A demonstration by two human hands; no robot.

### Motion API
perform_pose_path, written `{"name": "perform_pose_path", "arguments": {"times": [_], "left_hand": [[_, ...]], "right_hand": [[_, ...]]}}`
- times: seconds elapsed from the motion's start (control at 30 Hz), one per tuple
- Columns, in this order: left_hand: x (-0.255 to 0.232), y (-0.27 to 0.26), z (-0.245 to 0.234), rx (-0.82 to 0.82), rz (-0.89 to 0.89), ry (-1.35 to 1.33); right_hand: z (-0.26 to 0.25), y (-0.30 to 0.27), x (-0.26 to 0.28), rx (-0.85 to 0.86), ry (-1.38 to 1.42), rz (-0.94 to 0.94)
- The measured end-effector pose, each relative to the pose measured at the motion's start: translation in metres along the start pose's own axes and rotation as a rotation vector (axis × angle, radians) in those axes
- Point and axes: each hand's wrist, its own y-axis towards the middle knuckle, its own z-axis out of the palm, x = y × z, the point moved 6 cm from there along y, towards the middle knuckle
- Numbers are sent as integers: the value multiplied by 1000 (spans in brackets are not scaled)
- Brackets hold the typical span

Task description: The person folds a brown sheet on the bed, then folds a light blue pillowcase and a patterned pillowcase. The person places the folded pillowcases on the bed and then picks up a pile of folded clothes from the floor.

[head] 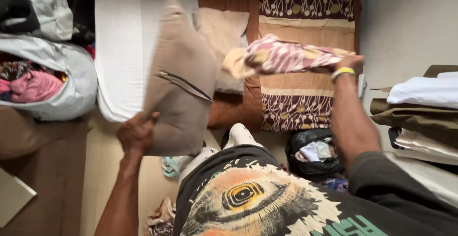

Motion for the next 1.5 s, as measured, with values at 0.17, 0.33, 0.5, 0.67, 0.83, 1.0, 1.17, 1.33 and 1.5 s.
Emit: {"name": "perform_pose_path", "arguments": {"times": [0.17, 0.33, 0.5, 0.67, 0.83, 1.0, 1.17, 1.33, 1.5], "left_hand": [[46, -6, 26, -148, -245, 93], [53, -12, 61, -250, -374, 32], [73, -37, 86, -361, -495, -63], [104, -61, 122, -330, -620, -126], [94, -66, 132, -304, -590, -244], [105, -74, 137, -243, -589, -377], [159, -107, 157, -111, -680, -393], [227, -154, 184, -109, -658, -410], [255, -192, 167, -50, -832, -438]], "right_hand": [[29, 39, -36, 500, 232, 45], [84, -168, 90, 645, 255, 398], [182, -185, 62, 843, 481, 157], [208, -269, 98, 1138, 407, 66], [218, -351, 34, 1425, 253, 166], [241, -378, -194, 1381, -480, -387], [155, -474, -216, 1265, -668, -162], [109, -573, -188, 1301, -605, 356], [125, -620, -208, 1309, -556, -96]]}}
